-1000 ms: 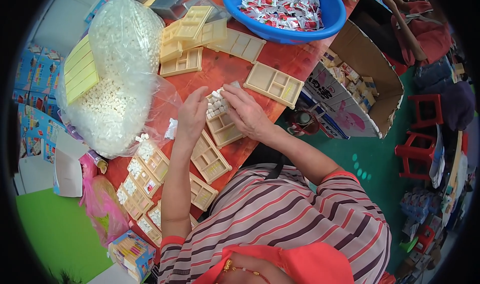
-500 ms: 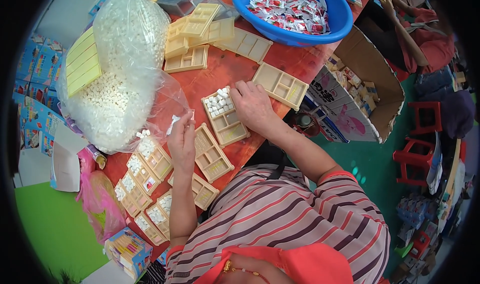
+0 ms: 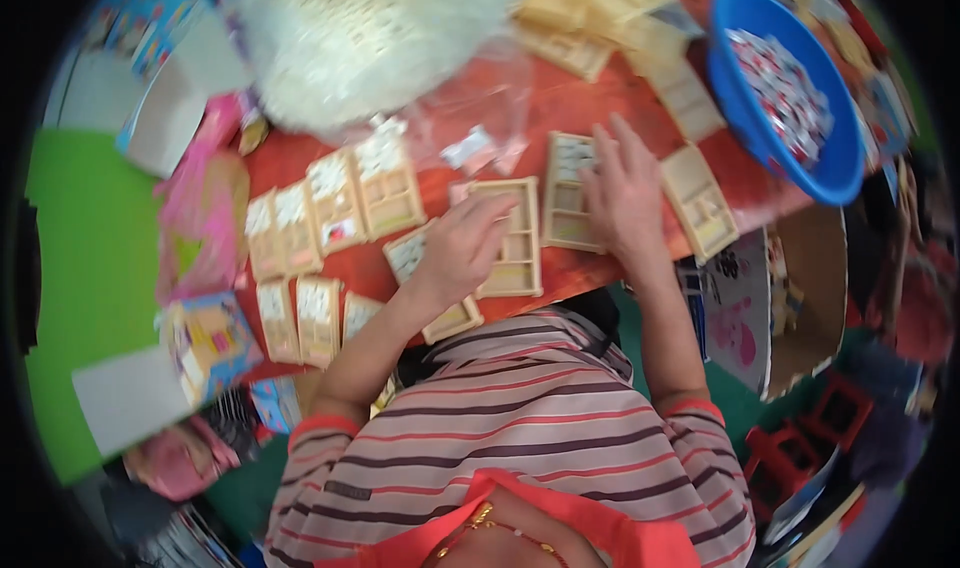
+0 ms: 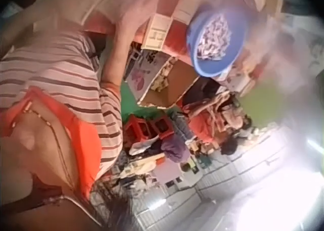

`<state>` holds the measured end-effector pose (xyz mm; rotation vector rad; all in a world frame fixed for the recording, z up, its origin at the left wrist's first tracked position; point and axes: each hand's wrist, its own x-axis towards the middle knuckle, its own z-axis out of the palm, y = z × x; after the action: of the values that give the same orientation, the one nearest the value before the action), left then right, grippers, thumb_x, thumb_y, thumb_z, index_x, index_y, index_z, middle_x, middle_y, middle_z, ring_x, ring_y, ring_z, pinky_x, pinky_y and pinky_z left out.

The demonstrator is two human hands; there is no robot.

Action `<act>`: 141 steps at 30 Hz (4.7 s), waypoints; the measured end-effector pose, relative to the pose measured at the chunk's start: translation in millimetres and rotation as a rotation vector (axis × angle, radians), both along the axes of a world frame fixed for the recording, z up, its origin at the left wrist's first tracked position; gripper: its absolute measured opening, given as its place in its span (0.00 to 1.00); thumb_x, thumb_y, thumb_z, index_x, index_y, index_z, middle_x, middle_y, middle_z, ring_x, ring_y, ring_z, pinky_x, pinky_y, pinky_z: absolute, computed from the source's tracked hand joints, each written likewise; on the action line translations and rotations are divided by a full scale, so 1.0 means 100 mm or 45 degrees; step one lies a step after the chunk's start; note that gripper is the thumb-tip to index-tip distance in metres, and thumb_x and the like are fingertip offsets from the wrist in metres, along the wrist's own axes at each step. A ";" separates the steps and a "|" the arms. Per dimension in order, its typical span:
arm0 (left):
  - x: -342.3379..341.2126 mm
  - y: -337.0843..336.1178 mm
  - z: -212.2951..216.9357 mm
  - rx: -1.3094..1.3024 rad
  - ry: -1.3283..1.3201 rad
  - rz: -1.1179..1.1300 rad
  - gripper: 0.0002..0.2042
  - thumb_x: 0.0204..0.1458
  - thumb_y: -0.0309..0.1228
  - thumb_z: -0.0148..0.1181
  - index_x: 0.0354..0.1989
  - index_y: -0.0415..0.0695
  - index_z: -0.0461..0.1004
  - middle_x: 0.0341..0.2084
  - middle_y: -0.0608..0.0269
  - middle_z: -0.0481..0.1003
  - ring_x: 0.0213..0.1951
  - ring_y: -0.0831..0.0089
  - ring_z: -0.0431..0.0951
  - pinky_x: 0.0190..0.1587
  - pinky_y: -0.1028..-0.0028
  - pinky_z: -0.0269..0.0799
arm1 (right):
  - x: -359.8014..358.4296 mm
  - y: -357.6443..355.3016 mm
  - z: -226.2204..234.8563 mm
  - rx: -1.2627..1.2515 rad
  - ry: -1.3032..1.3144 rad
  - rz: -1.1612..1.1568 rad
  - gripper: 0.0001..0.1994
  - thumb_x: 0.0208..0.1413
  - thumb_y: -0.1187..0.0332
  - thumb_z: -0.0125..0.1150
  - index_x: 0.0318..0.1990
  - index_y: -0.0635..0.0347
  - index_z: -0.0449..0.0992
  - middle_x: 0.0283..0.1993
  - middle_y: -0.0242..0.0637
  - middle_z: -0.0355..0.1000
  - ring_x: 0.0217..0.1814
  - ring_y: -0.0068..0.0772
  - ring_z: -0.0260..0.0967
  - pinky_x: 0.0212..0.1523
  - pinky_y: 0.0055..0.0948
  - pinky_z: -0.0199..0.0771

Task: Manually packaging small white items and labels into compartmentalized plastic trays.

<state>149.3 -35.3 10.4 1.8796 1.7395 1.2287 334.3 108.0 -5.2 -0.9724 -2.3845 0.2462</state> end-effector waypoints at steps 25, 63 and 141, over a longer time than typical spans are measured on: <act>-0.64 0.23 0.25 0.228 -0.263 0.167 0.10 0.57 0.26 0.53 0.45 0.43 0.76 0.33 0.55 0.79 0.33 0.65 0.80 0.35 0.71 0.75 | -0.27 -0.66 0.23 -0.060 -0.111 0.615 0.17 0.45 0.74 0.63 0.45 0.61 0.74 0.48 0.42 0.69 0.50 0.45 0.67 0.57 0.44 0.61; -1.14 -0.21 0.62 0.128 -1.875 0.435 0.35 0.50 0.16 0.47 0.70 0.41 0.50 0.59 0.51 0.67 0.58 0.64 0.71 0.59 0.66 0.69 | -3.38 0.99 0.17 0.095 -0.433 0.603 0.17 0.49 0.65 0.57 0.47 0.59 0.76 0.54 0.48 0.68 0.62 0.52 0.63 0.55 0.52 0.70; -1.36 0.30 0.21 0.223 -1.986 0.402 0.30 0.50 0.18 0.47 0.66 0.39 0.57 0.54 0.52 0.69 0.54 0.63 0.73 0.56 0.65 0.71 | -2.44 0.71 0.68 -0.454 0.425 0.811 0.09 0.54 0.75 0.57 0.42 0.62 0.78 0.42 0.37 0.74 0.42 0.27 0.71 0.43 0.25 0.68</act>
<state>13.7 -5.1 31.6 0.2075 0.9434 2.0696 89.8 178.8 62.6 -0.2400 -2.2977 1.0105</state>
